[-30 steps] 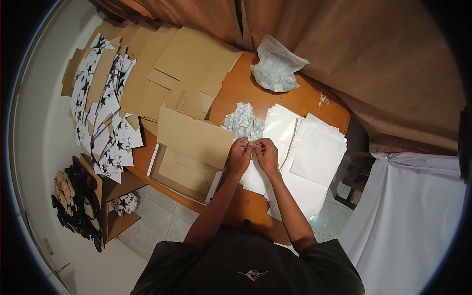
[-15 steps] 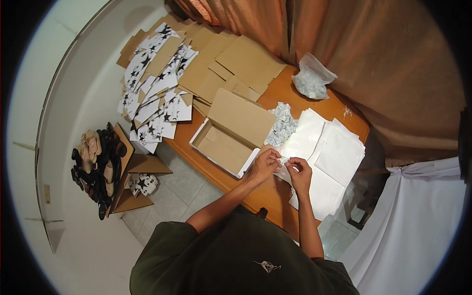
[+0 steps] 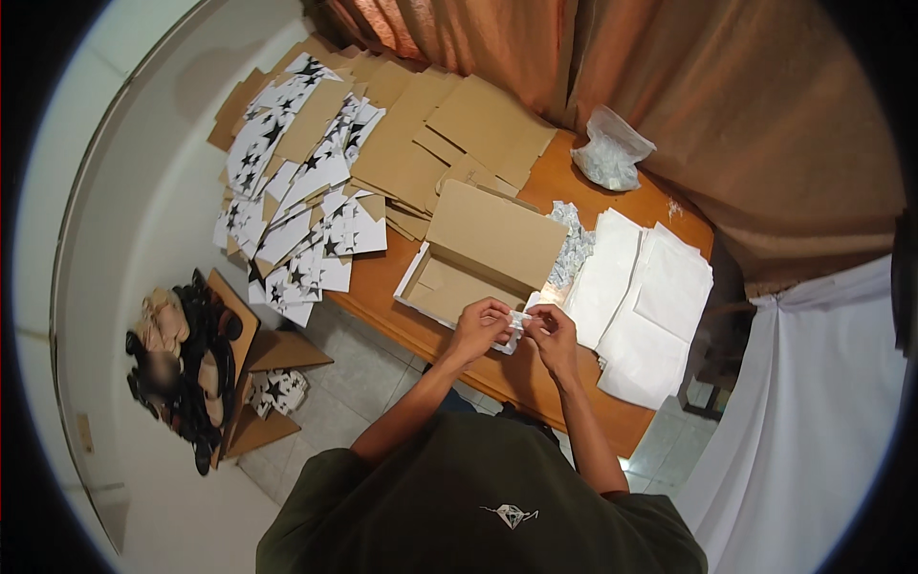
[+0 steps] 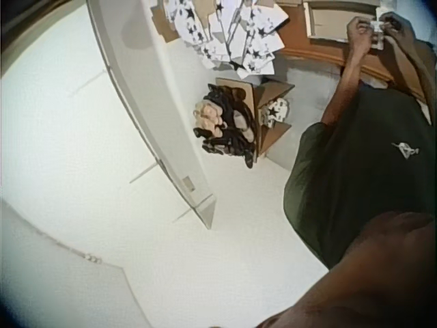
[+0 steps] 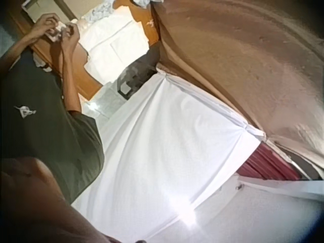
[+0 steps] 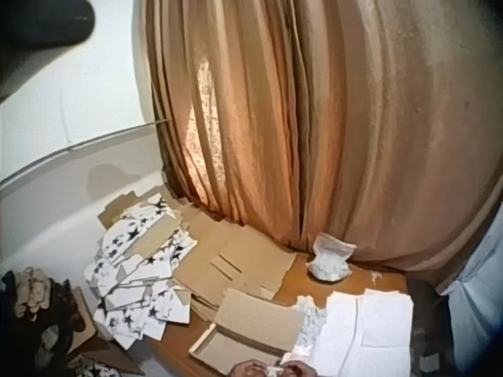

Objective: The user is seen folding and assembling cardboard shoe boxes with a star pattern printed on them.

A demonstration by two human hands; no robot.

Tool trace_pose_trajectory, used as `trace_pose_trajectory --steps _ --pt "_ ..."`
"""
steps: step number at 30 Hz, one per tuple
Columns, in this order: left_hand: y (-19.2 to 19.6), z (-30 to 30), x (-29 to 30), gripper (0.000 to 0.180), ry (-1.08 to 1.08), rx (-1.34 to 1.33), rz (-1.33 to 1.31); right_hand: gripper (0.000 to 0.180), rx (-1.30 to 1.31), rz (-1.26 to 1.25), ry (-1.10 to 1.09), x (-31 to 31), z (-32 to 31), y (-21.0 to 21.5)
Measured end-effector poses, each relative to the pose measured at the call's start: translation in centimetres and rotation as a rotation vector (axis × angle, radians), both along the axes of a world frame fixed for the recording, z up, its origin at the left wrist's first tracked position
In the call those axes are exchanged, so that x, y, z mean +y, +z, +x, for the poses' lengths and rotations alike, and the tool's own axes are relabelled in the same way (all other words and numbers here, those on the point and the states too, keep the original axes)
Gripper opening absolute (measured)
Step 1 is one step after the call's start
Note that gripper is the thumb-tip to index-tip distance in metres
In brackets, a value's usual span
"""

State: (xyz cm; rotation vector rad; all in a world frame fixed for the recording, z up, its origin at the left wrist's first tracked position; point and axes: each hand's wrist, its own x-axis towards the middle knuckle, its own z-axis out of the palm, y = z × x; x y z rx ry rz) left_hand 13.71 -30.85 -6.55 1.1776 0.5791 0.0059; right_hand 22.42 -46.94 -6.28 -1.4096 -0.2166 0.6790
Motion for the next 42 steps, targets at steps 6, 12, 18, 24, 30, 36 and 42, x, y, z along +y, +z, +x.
trace_pose_trajectory --steps 6,12,18,24,30,36,42 --pt "-1.6 -2.4 9.4 0.012 -0.116 0.040 0.084 0.012 -0.055 -0.136 -0.067 8.7 -3.5 -1.0" --pt "-2.8 -1.3 13.7 0.010 -0.247 0.067 0.121 0.013 -0.183 -0.309 -0.202 12.5 -5.1 -2.9" --pt "-3.6 0.2 15.2 0.013 -0.345 0.071 0.182 0.014 -0.220 -0.404 -0.273 13.9 -5.2 -4.0" --pt "-3.3 1.0 16.1 0.025 -0.389 0.150 0.280 0.023 -0.294 -0.464 -0.272 14.1 -4.8 -5.0" --pt "-4.0 1.0 17.8 0.032 -0.402 0.165 0.248 0.028 -0.221 -0.468 -0.239 13.3 -3.8 -5.4" --pt "-2.7 1.5 17.9 0.028 -0.339 0.132 0.225 0.025 -0.286 -0.458 -0.272 13.4 -3.7 -3.8" --pt "0.2 4.4 18.5 0.025 -0.275 0.083 0.230 0.023 -0.299 -0.429 -0.276 12.9 -1.1 -1.6"
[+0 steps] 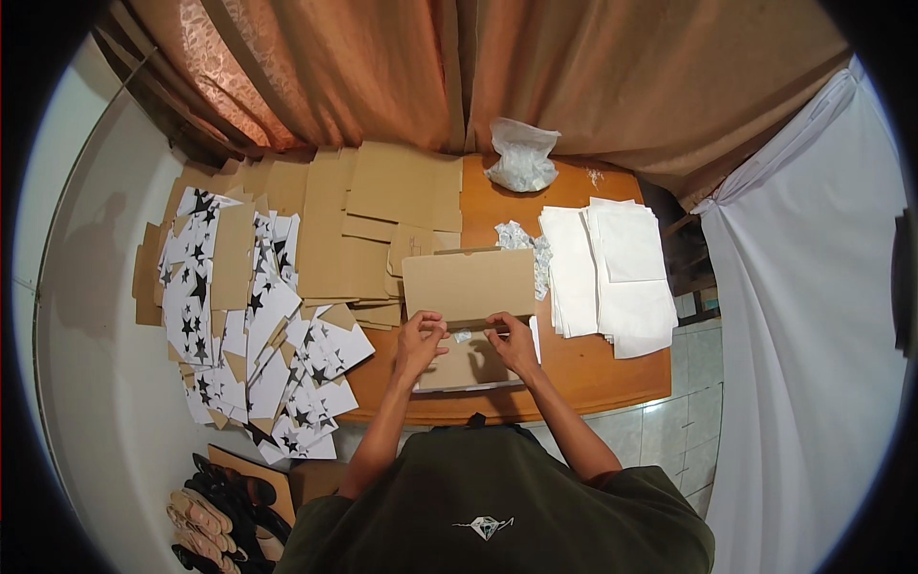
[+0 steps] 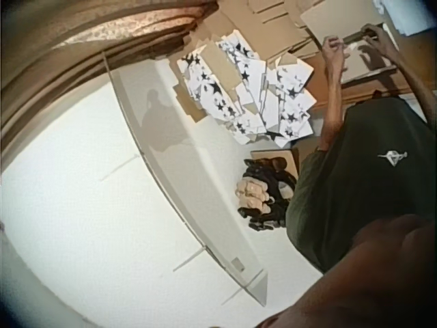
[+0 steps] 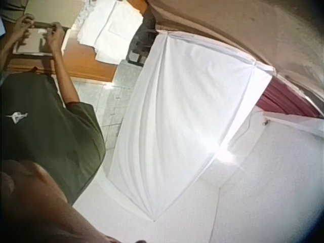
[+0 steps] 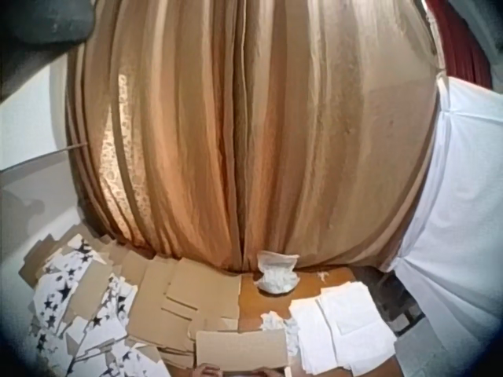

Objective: The user is seen folding and assembling cardboard shoe boxes with a star pattern printed on them.

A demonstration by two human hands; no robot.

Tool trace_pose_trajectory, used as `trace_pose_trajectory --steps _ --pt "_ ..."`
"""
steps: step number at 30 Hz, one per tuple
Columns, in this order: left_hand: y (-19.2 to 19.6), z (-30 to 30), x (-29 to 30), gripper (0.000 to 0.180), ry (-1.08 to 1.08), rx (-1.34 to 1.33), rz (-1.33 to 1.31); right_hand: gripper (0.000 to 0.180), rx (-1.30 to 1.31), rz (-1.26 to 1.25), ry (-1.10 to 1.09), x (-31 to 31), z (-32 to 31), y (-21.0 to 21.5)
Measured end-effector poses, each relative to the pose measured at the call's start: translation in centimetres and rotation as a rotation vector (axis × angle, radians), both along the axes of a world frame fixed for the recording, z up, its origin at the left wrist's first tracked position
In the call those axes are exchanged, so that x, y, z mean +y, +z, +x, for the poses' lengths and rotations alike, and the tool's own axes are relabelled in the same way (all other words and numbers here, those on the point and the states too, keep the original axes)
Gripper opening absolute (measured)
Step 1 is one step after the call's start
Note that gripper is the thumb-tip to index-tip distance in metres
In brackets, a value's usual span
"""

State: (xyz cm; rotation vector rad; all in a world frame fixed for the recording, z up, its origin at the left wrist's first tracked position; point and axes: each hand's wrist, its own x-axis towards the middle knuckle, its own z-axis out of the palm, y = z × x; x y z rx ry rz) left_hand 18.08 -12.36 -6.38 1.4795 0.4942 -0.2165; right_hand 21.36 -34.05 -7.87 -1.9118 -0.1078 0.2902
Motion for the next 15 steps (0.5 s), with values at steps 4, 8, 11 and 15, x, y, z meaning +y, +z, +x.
trace_pose_trajectory --steps 4,8,11,15 --pt "1.3 3.0 1.9 0.024 0.084 -0.092 0.062 0.024 -0.098 0.041 -0.025 -1.0 3.4 1.2" --pt "1.2 6.0 3.9 0.025 0.103 -0.230 0.334 0.023 -0.105 0.009 -0.090 -1.1 6.7 3.0" --pt "1.3 8.1 4.4 0.027 0.040 -0.568 0.962 0.023 -0.259 -0.052 -0.138 -1.3 9.0 2.3" --pt "0.1 9.4 4.1 0.031 0.186 -0.471 1.272 0.031 -0.499 -0.381 -0.183 -1.7 10.9 2.1"
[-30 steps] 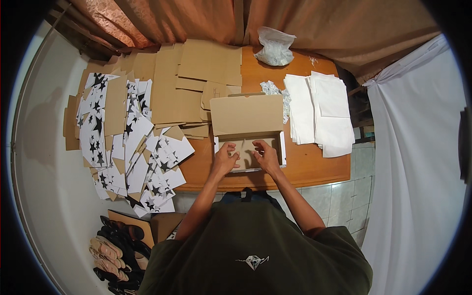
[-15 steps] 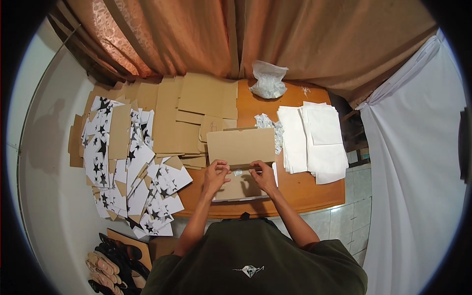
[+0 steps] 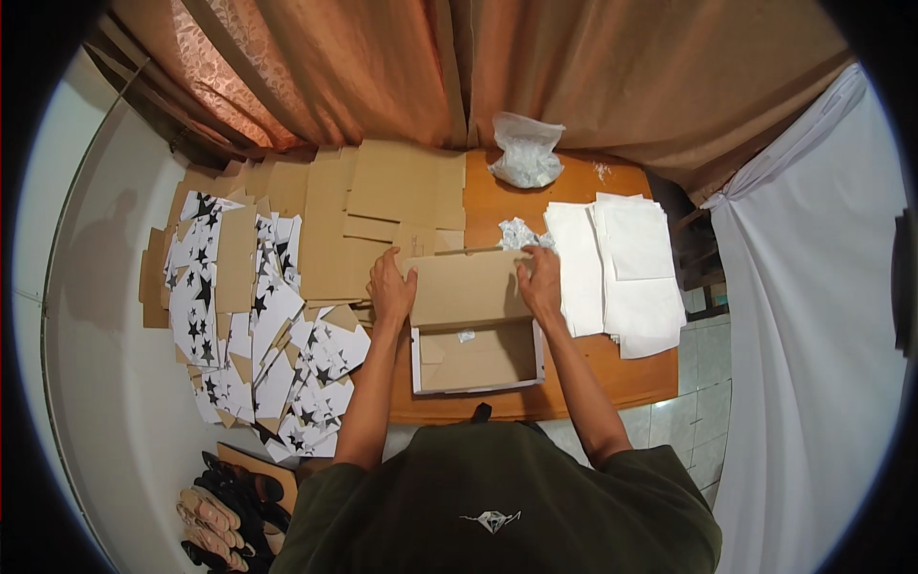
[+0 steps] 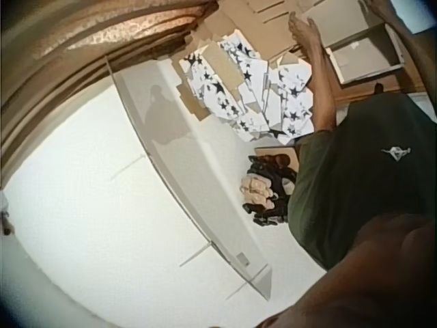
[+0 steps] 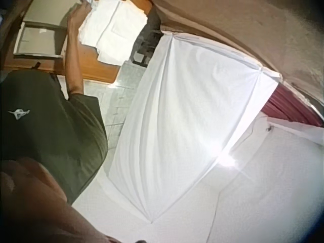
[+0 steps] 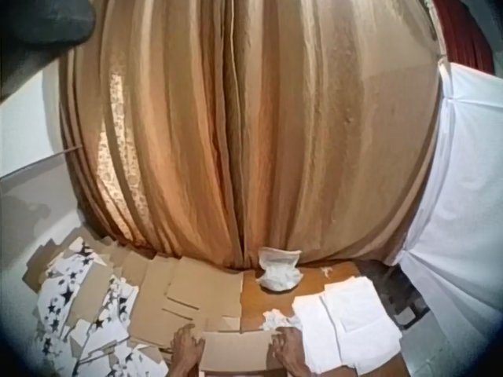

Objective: The user is seen folding and assembling cardboard shoe boxes with a star pattern printed on them.

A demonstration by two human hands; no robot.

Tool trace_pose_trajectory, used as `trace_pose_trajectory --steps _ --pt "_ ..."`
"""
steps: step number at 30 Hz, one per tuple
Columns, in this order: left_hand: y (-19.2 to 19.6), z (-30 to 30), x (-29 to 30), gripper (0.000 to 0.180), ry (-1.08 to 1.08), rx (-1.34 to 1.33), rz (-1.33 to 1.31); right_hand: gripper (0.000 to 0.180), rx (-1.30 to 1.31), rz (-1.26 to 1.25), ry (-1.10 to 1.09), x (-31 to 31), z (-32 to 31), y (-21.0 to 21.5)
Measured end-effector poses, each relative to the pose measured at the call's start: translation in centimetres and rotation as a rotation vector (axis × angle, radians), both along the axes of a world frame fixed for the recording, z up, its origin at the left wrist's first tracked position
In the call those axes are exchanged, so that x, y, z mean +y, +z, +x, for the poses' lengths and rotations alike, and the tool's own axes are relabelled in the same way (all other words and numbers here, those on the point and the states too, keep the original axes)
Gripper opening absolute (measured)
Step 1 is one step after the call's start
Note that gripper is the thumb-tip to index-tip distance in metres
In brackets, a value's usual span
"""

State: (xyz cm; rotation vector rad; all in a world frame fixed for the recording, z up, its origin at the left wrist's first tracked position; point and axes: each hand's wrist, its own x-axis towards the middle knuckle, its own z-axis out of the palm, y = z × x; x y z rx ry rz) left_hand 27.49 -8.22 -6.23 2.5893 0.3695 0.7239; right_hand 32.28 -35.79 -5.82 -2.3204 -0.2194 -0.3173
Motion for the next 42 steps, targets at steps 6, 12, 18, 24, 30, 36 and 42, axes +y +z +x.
trace_pose_trajectory --steps 6,12,18,24,30,36,42 --pt "-1.2 1.1 1.7 0.037 -0.044 0.279 -0.479 0.047 0.038 0.046 -0.032 -0.7 1.6 -1.8" --pt "-1.2 0.9 1.9 0.031 -0.031 0.209 -0.501 0.050 0.074 0.055 -0.077 -1.3 2.0 -2.6" --pt "0.5 -1.1 1.7 0.028 -0.078 0.148 -0.587 0.029 0.123 0.263 -0.049 -2.4 0.3 -0.5" --pt "2.3 -6.2 0.3 0.024 -0.102 0.023 -0.683 0.020 0.079 0.345 -0.035 -3.7 -4.3 1.5" --pt "4.1 -11.8 -0.4 0.014 -0.155 -0.050 -0.555 0.014 0.065 0.435 -0.040 -4.6 -9.9 2.7" --pt "2.3 -16.6 0.2 0.014 -0.242 0.020 -0.407 0.011 0.142 0.487 -0.050 -5.3 -14.9 1.3" --pt "0.6 -19.9 -0.3 0.017 -0.325 0.082 -0.402 0.021 0.075 0.231 -0.050 -6.1 -18.7 -1.0"
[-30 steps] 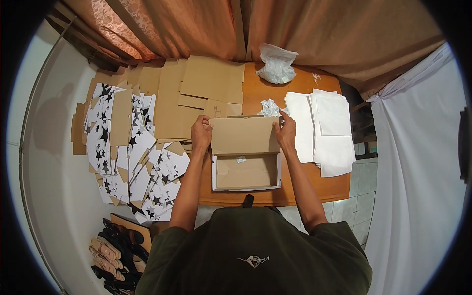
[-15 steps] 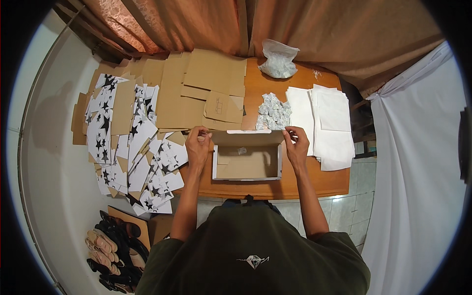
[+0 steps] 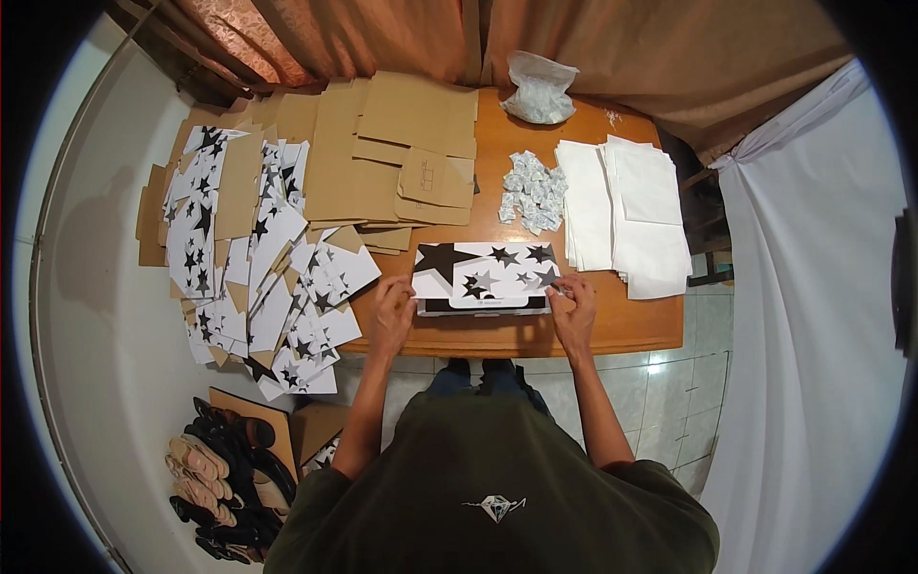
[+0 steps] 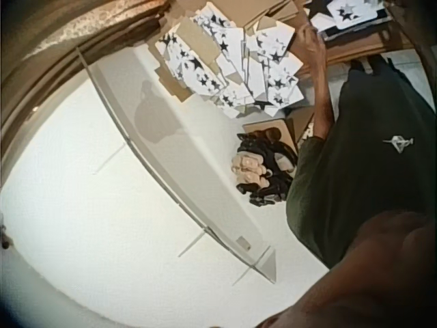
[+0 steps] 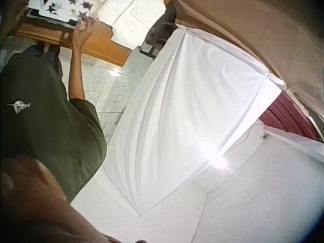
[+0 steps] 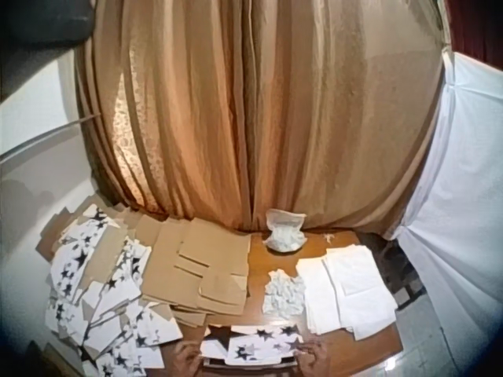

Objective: The user is seen folding and assembling cardboard shoe boxes with a star pattern printed on them.

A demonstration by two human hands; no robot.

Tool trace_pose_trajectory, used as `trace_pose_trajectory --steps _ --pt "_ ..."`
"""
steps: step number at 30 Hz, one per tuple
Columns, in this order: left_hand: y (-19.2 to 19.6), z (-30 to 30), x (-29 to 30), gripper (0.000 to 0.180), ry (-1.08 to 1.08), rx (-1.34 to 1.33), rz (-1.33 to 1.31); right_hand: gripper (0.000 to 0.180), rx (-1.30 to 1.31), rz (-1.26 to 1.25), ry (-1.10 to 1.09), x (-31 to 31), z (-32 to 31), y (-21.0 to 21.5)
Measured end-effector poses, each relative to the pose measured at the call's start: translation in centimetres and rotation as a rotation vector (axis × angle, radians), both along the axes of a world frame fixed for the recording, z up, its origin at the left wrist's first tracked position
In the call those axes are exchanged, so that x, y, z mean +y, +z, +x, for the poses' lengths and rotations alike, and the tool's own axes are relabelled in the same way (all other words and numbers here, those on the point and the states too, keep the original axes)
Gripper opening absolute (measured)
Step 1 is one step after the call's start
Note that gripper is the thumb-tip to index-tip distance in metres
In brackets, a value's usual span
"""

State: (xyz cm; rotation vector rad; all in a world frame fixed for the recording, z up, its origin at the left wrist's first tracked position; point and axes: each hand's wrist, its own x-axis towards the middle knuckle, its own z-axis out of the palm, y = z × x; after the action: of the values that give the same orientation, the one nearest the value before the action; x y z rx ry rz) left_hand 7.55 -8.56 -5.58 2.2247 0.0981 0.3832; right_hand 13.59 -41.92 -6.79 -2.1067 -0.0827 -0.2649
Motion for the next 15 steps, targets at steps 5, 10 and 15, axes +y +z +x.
trace_pose_trajectory --steps 5,10,15 --pt "-3.4 -1.9 -0.9 0.017 0.017 0.231 -0.279 0.030 0.010 -0.177 -0.057 0.1 -2.0 -2.8" --pt "-5.0 -2.6 -1.6 0.020 0.084 0.275 -0.311 0.034 0.304 0.133 -0.042 0.8 -2.6 -3.1" --pt "-5.3 -1.1 -1.6 0.022 0.094 0.217 -0.361 0.035 0.170 0.109 -0.083 1.4 -1.2 -3.2"
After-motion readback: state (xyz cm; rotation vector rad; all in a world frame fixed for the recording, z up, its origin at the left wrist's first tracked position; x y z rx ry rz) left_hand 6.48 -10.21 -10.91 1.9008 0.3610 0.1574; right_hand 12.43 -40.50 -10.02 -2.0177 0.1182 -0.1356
